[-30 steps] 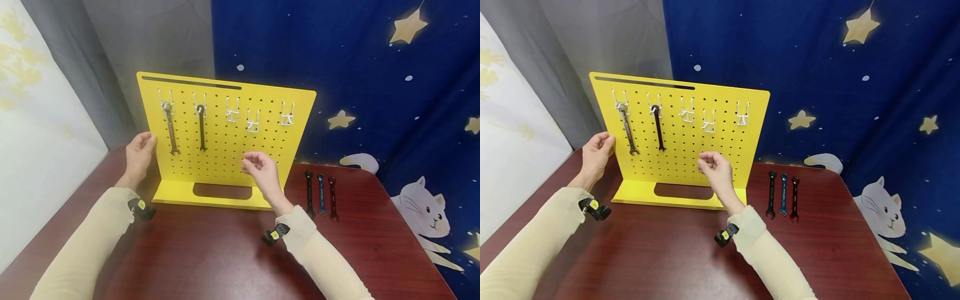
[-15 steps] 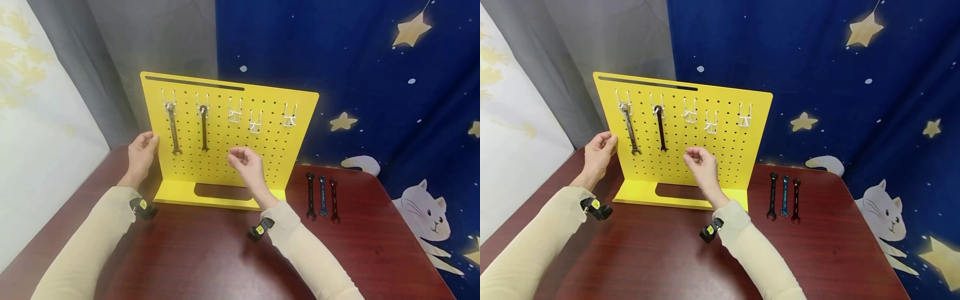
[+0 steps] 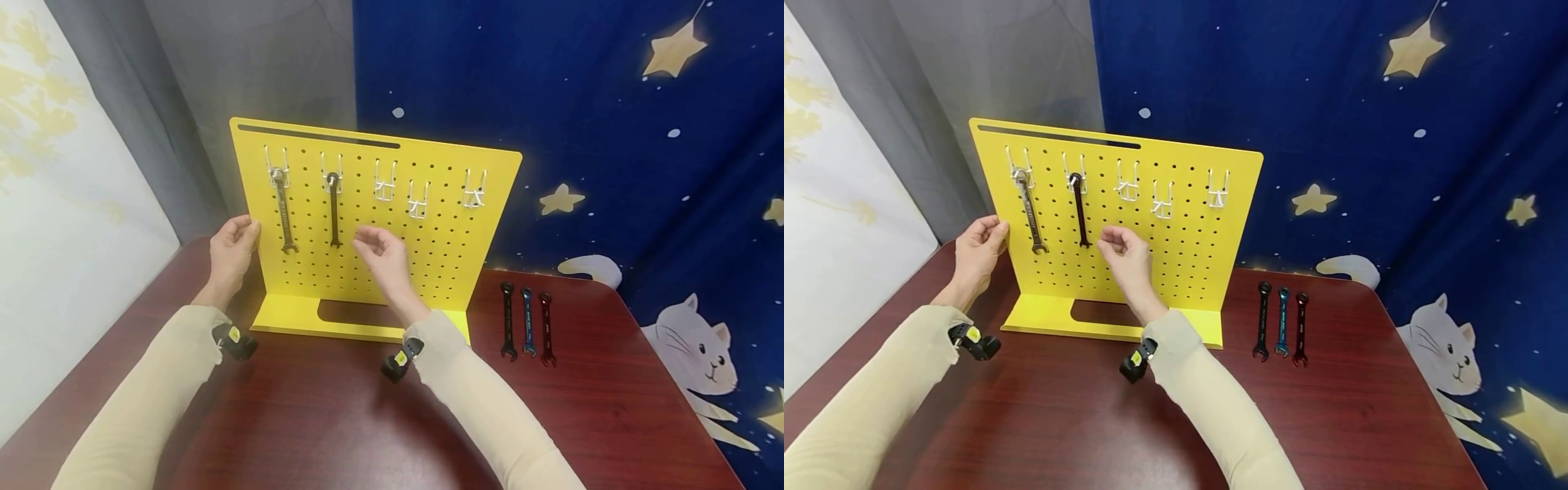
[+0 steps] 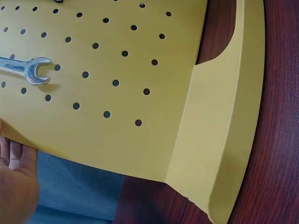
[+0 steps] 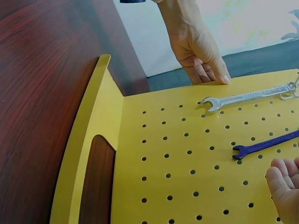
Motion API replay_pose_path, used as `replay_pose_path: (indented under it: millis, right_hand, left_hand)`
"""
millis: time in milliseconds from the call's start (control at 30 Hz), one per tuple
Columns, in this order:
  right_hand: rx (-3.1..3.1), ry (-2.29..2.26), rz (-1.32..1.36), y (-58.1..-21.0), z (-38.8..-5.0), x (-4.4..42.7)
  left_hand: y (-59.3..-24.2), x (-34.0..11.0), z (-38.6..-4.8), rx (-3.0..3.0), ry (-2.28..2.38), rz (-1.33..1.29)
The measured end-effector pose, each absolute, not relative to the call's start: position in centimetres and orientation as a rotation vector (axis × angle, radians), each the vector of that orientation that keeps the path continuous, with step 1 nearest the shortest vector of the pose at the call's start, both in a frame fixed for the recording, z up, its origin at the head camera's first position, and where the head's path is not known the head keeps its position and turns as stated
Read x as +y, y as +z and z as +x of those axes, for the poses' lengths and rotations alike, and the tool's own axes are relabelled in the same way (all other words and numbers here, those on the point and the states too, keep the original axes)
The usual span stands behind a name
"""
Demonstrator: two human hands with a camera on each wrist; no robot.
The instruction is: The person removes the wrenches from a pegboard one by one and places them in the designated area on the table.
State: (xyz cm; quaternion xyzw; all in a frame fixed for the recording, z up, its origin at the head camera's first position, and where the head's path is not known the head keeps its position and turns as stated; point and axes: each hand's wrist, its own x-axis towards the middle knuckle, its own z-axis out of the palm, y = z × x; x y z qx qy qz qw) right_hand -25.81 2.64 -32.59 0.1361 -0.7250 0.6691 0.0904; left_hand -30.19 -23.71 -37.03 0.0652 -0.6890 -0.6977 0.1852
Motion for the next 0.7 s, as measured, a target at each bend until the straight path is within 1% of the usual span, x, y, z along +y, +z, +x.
replay_pose_path:
  millis: [367,700]
  right_hand:
    - [-2.203,2.014,0.365,-32.4,-26.4,1.3]
    - [-2.234,2.034,0.317,-32.0,-26.9,0.0]
  left_hand:
    - [-37.0,-23.7,-29.8,-1.963,-1.905,0.145]
    - [-37.0,-23.7,-29.8,-2.004,-1.871,0.183]
